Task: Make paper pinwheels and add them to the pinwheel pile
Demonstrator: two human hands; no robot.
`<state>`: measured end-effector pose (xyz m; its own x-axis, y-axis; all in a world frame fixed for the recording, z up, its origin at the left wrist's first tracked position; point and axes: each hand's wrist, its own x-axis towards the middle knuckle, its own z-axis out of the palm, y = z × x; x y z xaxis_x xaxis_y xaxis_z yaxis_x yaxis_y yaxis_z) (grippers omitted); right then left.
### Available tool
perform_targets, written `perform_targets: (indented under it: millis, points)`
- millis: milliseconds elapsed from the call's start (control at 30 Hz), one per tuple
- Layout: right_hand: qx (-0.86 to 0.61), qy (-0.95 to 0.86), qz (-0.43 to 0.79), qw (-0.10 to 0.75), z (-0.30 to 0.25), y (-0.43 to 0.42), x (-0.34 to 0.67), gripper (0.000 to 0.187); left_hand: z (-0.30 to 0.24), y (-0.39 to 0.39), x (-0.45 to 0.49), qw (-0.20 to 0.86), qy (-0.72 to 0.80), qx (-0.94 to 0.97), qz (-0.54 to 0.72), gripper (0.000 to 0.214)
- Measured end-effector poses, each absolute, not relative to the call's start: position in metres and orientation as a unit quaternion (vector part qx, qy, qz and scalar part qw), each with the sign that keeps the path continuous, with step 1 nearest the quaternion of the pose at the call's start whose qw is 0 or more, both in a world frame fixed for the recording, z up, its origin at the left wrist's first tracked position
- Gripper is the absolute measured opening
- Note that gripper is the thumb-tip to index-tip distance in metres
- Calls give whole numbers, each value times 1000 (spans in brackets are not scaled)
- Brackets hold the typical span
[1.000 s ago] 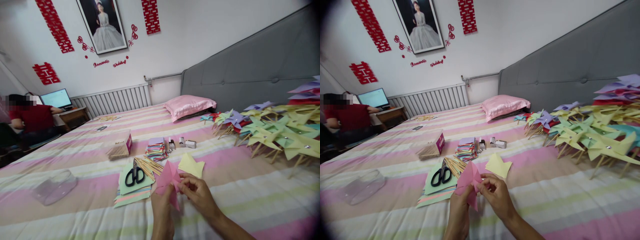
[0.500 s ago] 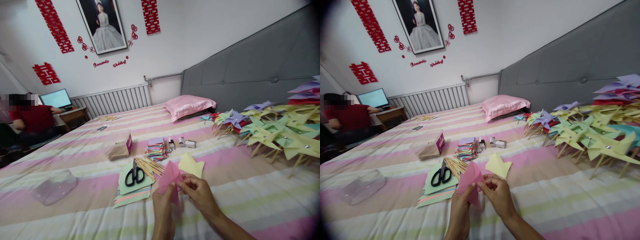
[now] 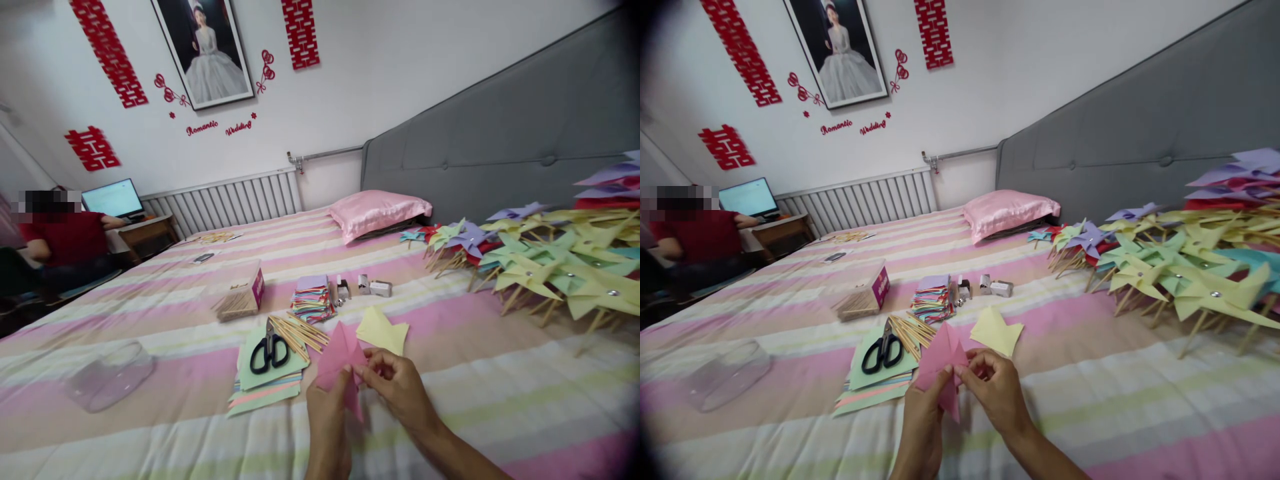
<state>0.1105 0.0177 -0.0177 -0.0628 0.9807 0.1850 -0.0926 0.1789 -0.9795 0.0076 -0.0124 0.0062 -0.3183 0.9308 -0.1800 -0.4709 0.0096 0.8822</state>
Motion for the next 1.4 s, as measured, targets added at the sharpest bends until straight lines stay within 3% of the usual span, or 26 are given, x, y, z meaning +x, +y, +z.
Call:
perform_targets:
  millis: [133,300,533,900,1400]
  points:
    - [-376,-479,542,579,-15,14,107,30,8,-12,8,562,442,193,672,19]
    - [-364,-431,579,589,-15,14,104,57,3,-10,6,567,433,200,672,27]
    - [-356,-414,623,561,-15,18,107,48,5,-13,8,589,452,243,624,14]
    - [-346,-372,744,434,-12,28,136,50,20,-16,-18,609,517,306,518,24]
    - [-361,-499,686,387,3,20,137,62,2,-10,-13,586,542,387,462,35]
